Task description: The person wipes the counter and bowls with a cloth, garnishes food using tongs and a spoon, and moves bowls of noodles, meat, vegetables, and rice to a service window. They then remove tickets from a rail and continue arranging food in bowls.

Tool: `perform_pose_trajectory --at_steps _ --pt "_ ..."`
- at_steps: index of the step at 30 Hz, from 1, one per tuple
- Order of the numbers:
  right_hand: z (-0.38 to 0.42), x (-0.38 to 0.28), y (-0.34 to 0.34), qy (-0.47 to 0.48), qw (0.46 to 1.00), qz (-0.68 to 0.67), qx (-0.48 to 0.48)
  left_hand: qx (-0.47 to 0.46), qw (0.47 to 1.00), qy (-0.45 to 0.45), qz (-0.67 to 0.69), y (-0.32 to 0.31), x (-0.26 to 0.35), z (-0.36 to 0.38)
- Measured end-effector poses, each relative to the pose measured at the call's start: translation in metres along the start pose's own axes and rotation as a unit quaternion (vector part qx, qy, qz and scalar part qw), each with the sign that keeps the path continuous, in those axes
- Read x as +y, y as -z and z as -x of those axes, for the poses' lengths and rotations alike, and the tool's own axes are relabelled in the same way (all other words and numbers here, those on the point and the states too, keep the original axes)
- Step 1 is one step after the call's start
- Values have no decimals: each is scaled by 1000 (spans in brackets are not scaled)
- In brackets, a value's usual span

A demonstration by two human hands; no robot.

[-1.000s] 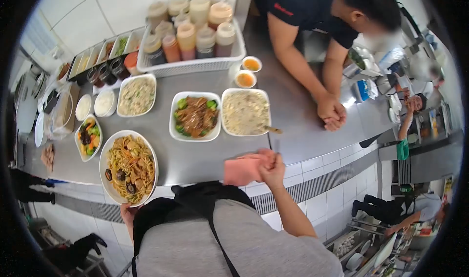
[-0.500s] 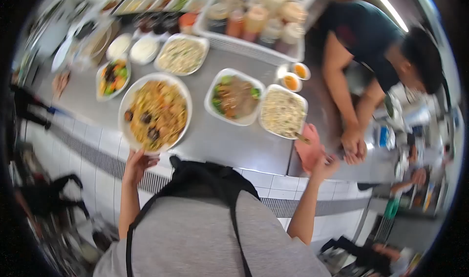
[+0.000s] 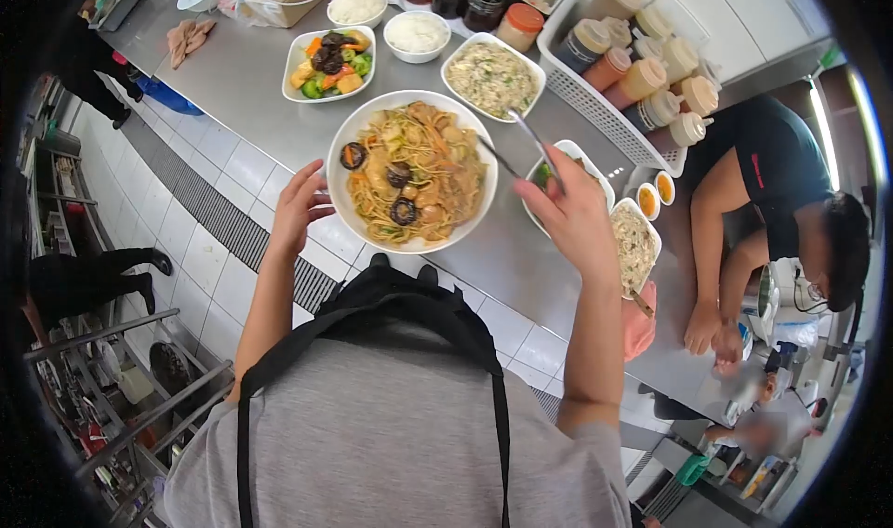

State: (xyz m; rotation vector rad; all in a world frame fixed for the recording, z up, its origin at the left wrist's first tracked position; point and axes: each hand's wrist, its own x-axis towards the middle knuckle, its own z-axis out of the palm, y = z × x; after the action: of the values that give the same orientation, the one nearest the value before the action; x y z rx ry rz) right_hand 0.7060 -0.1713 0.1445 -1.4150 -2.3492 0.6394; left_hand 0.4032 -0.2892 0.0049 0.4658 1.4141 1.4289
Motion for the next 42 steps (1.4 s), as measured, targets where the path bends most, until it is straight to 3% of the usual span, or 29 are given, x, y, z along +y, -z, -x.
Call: perform_pose_trajectory --at_steps 4,6,7,12,14,17,21,27,29,34,36,38,40,42 --pt "-64 -44 -23 99 986 107 -85 -79 992 20 -100 0 10 -16" --pt "-85 -66 -28 139 950 248 -130 -114 985 12 -133 3 8 -23" --pt "-93 -85 -25 63 937 295 -173 -128 986 16 -109 6 7 -26" --pt "-130 -72 -43 -7 929 318 -189 -174 983 33 -48 18 4 -39" --pt "-138 -60 -57 37 921 332 -199 -193 977 69 -49 20 6 -43" --pt "-146 -60 -71 27 914 340 -219 -211 973 78 -53 23 6 -48" --pt "-127 -95 -49 3 902 364 -234 -219 971 86 -51 23 8 -51" --pt "-93 -111 -39 62 890 397 -216 -229 967 99 -47 24 9 -53" --pt "-115 -106 -35 41 912 353 -207 -234 966 96 -48 24 8 -53" --pt "-177 -52 -71 -11 881 365 -302 -233 967 90 -43 25 5 -54" --pt "-181 -52 -74 12 917 203 -342 -233 968 91 -37 25 4 -54" --pt "-170 -58 -67 41 922 185 -338 -230 968 89 -38 25 5 -53" --pt "-145 -88 -51 22 914 316 -255 -232 968 90 -39 26 6 -53" --pt "-115 -108 -43 29 908 355 -221 -237 967 88 -39 25 7 -54"
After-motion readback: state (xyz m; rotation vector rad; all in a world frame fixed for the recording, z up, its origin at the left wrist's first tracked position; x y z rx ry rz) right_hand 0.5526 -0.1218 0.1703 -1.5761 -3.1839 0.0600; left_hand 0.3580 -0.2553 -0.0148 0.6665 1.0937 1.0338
